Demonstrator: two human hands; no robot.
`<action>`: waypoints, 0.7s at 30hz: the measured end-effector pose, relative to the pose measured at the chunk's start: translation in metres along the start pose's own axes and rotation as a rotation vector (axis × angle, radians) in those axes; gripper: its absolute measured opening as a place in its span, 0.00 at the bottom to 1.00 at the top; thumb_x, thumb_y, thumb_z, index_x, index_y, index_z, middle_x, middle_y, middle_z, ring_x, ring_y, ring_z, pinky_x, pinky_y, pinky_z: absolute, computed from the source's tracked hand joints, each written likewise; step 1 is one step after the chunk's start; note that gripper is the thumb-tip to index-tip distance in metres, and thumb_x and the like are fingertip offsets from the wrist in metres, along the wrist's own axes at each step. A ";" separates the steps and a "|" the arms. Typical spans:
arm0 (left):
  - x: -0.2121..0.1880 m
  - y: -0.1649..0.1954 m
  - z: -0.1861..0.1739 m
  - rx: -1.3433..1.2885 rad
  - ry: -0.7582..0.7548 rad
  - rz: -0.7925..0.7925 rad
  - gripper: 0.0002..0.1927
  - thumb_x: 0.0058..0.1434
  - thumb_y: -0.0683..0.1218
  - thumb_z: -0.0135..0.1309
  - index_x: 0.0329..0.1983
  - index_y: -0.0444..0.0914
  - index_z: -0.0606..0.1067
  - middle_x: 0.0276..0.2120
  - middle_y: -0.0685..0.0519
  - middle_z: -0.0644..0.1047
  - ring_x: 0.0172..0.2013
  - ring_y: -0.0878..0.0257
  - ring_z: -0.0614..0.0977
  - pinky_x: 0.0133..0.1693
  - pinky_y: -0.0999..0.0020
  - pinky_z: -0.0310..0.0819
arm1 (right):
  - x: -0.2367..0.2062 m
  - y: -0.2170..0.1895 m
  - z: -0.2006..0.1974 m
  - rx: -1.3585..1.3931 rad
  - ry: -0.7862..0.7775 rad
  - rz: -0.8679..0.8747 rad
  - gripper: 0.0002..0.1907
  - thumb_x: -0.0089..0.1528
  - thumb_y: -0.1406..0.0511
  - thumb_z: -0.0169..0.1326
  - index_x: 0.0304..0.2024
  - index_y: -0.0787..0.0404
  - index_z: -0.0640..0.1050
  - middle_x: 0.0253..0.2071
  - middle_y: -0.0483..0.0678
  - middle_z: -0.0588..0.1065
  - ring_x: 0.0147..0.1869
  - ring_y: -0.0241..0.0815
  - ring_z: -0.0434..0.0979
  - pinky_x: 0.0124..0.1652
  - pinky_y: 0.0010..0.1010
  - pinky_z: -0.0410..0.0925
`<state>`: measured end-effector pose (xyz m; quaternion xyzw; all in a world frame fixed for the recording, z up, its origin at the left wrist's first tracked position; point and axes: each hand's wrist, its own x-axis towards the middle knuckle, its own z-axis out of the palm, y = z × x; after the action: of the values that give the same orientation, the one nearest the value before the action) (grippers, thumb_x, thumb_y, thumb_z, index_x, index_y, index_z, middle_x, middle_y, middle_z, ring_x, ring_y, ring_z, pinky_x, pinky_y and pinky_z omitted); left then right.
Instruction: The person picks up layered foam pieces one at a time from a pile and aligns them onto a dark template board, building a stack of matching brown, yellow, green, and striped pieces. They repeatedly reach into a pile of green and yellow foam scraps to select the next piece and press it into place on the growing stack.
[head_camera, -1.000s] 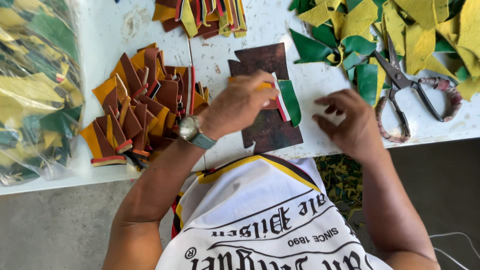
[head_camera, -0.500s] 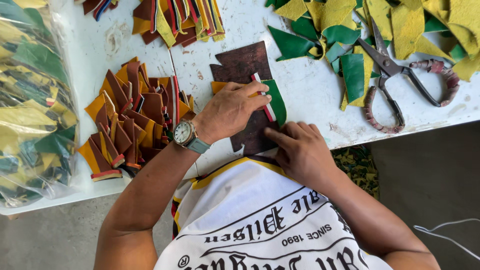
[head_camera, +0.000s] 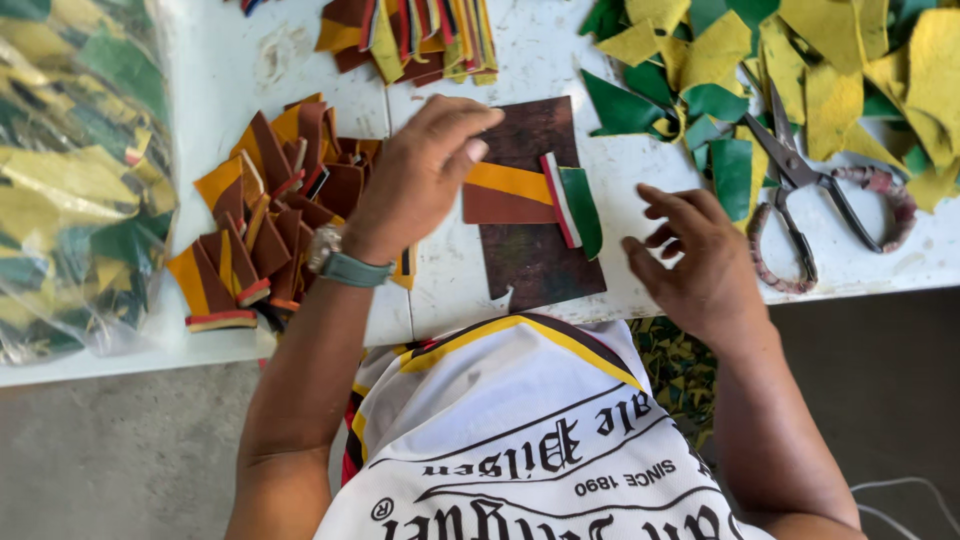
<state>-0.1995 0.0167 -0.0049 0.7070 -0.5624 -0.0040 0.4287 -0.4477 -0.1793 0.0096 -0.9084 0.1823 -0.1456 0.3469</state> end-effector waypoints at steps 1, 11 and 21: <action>-0.004 -0.001 -0.017 0.035 0.009 -0.029 0.15 0.73 0.38 0.56 0.62 0.38 0.76 0.56 0.49 0.76 0.53 0.52 0.81 0.54 0.59 0.79 | 0.000 0.003 -0.003 0.023 -0.004 0.016 0.27 0.60 0.68 0.64 0.62 0.65 0.75 0.50 0.53 0.75 0.41 0.40 0.82 0.39 0.29 0.76; -0.042 0.001 -0.073 0.153 0.110 -0.108 0.14 0.69 0.40 0.60 0.56 0.33 0.77 0.50 0.44 0.79 0.46 0.51 0.83 0.49 0.58 0.78 | 0.000 0.006 0.002 -0.023 -0.101 0.090 0.31 0.58 0.66 0.65 0.63 0.66 0.74 0.52 0.54 0.76 0.41 0.41 0.84 0.37 0.30 0.76; -0.001 0.004 0.048 0.182 -0.181 -0.087 0.29 0.56 0.47 0.67 0.61 0.36 0.74 0.53 0.49 0.74 0.52 0.50 0.78 0.57 0.54 0.67 | 0.028 -0.019 0.030 -0.181 -0.152 0.060 0.37 0.54 0.59 0.69 0.64 0.61 0.74 0.52 0.54 0.76 0.44 0.46 0.80 0.43 0.37 0.73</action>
<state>-0.2259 -0.0114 -0.0332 0.7633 -0.5658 -0.0355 0.3098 -0.4071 -0.1606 0.0054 -0.9386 0.1949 -0.0487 0.2804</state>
